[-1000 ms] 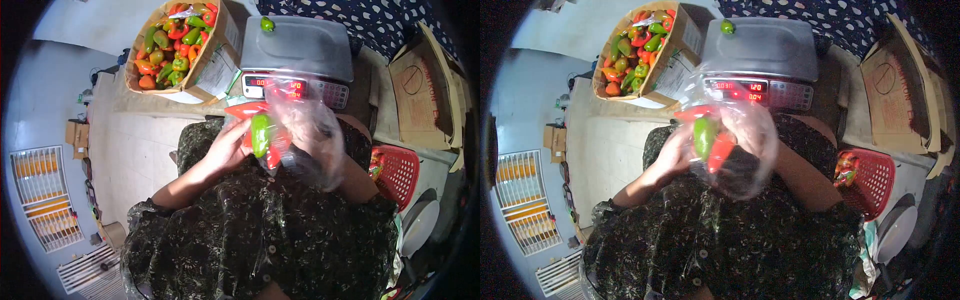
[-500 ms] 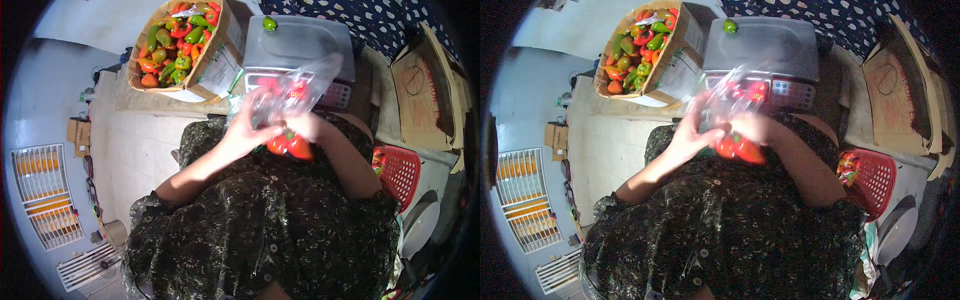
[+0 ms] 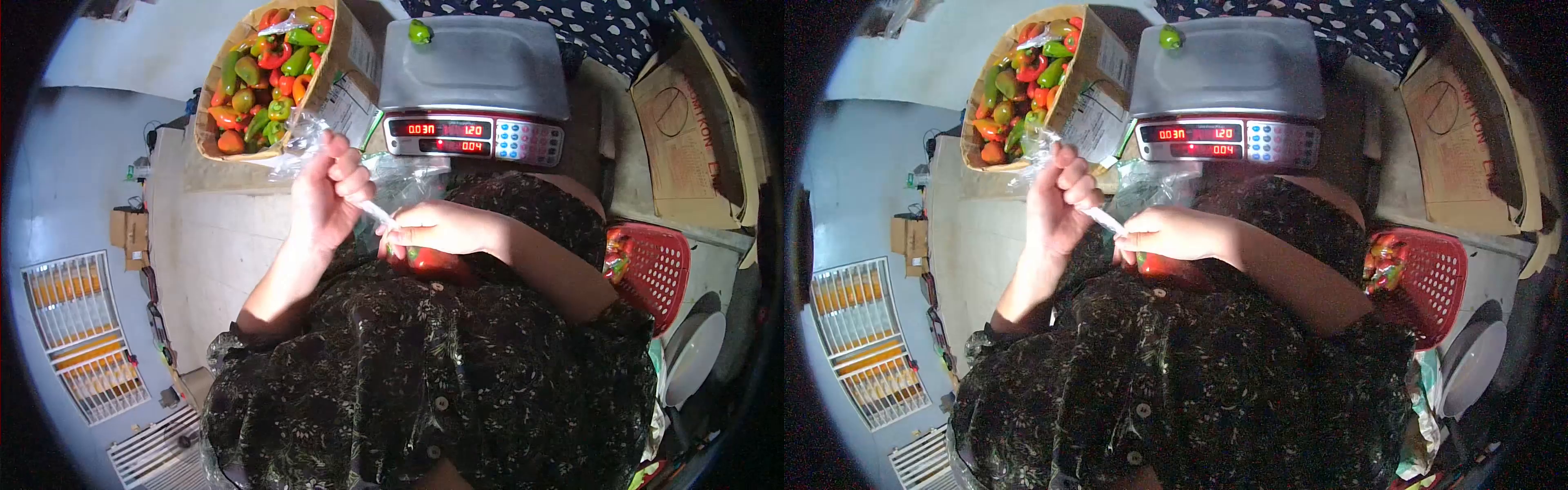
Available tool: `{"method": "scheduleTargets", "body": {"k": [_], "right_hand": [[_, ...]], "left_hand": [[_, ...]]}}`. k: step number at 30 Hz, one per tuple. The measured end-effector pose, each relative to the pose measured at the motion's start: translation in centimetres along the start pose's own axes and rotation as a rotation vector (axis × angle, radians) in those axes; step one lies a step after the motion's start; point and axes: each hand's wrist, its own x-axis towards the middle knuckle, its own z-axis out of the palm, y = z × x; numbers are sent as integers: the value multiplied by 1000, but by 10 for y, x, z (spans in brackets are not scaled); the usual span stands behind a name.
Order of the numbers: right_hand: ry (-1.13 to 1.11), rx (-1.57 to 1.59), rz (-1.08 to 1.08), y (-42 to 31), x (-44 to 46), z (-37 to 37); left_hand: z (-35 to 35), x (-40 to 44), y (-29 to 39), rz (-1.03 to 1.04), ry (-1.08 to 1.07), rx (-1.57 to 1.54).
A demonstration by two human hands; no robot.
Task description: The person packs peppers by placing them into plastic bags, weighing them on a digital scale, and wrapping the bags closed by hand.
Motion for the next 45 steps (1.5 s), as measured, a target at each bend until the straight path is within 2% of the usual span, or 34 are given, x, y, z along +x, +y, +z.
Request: {"method": "scheduleTargets", "body": {"k": [3, 5, 8, 9, 10, 11, 12, 13, 15, 16, 17, 18, 19, 20, 22, 23, 25, 28, 31, 34, 36, 40, 45], "right_hand": [[-36, -30, 109, -5, -2, 1], [-14, -35, 88, -1, -5, 3], [83, 37, 130, -15, -16, -3], [162, 1, 54, -12, -21, -10], [326, -192, -93, -8, -25, -21], [524, -135, -60, -8, -30, -35], [683, -283, -16, -5, -35, -63], [907, -421, 206, -25, -37, -80], [1127, -633, 106, 13, -51, -154], [1240, -552, 65, 20, -50, -172], [1350, -470, 12, 28, -49, -190], [1385, -368, 48, 8, -46, -193], [1419, -264, 85, -4, -44, -195], [1431, -303, 116, 7, -44, -206], [1448, -376, 179, 34, -47, -229], [1442, -587, 256, 43, -50, -237], [1397, -1015, 407, 47, -52, -238], [1403, -1296, 298, 34, -50, -224], [1374, -1127, 309, 29, -49, -219], [1465, -1072, 227, 25, -51, -215], [1530, -927, 235, 17, -60, -214], [1650, -754, 170, 14, -81, -221], [1775, -809, 12, 1, -88, -208]], "left_hand": [[-1, -1, 19, 46, 19, -77], [-6, 2, 37, 108, -39, -79], [-6, 4, 70, 349, -49, 81], [-11, 5, 87, 539, -19, 308], [-12, 6, 103, 713, 36, 408], [-14, 6, 115, 850, 182, 423], [-13, 6, 123, 913, 300, 443], [-20, 9, 129, 970, 345, 578], [-40, 21, 132, 1056, 428, 924], [-57, 30, 131, 1085, 465, 1136], [-77, 41, 131, 1039, 507, 1286], [-93, 50, 131, 931, 520, 1500], [-89, 58, 127, 921, 461, 1538], [-86, 66, 121, 909, 402, 1575], [-76, 63, 113, 794, 522, 1828], [-73, 61, 113, 740, 546, 1870], [-80, 61, 114, 787, 501, 1825], [-76, 60, 111, 804, 515, 1881], [-73, 61, 108, 825, 537, 1912], [-72, 58, 106, 797, 559, 1935], [-71, 58, 105, 773, 590, 1984], [-77, 59, 107, 819, 568, 1997], [-83, 61, 109, 826, 565, 1999]]}}
